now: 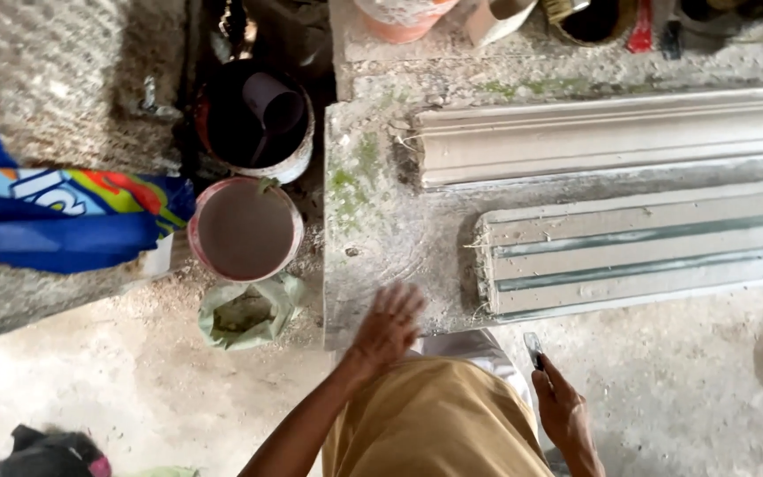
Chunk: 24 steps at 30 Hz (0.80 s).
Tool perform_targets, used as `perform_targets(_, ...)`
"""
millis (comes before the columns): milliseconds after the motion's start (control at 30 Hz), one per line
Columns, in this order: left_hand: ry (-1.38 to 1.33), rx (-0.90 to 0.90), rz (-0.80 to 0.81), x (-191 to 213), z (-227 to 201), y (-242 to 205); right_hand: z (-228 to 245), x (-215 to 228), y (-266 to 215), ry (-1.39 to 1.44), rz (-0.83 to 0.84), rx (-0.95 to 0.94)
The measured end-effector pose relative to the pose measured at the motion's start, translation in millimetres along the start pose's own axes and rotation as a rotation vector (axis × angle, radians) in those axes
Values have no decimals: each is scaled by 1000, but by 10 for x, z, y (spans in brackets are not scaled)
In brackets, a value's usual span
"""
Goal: Trimming and cleaning excess plaster from decorative moldings using a scraper tool.
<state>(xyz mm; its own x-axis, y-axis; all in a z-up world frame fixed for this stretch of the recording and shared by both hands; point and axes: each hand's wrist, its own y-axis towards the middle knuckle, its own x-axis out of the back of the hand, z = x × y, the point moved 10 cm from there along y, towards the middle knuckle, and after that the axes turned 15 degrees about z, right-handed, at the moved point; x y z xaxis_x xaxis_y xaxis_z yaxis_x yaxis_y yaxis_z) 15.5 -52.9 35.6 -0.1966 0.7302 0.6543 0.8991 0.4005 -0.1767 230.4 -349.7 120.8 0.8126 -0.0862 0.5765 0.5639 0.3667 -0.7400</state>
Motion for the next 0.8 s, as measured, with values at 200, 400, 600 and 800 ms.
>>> perform_targets(200, 550, -22, 454, -204, 72, 164, -428, 53, -59, 18, -60, -80)
perform_targets(400, 577, 387, 138, 898, 934, 86, -346, 40, -189, 100, -39, -148)
perform_targets(600, 388, 210, -120, 991, 668, 121, 1022, -286, 74, -131, -14, 579)
perform_targets(800, 369, 73, -119, 861, 484, 293, 1388, -1309, 346, -567, 169, 675)
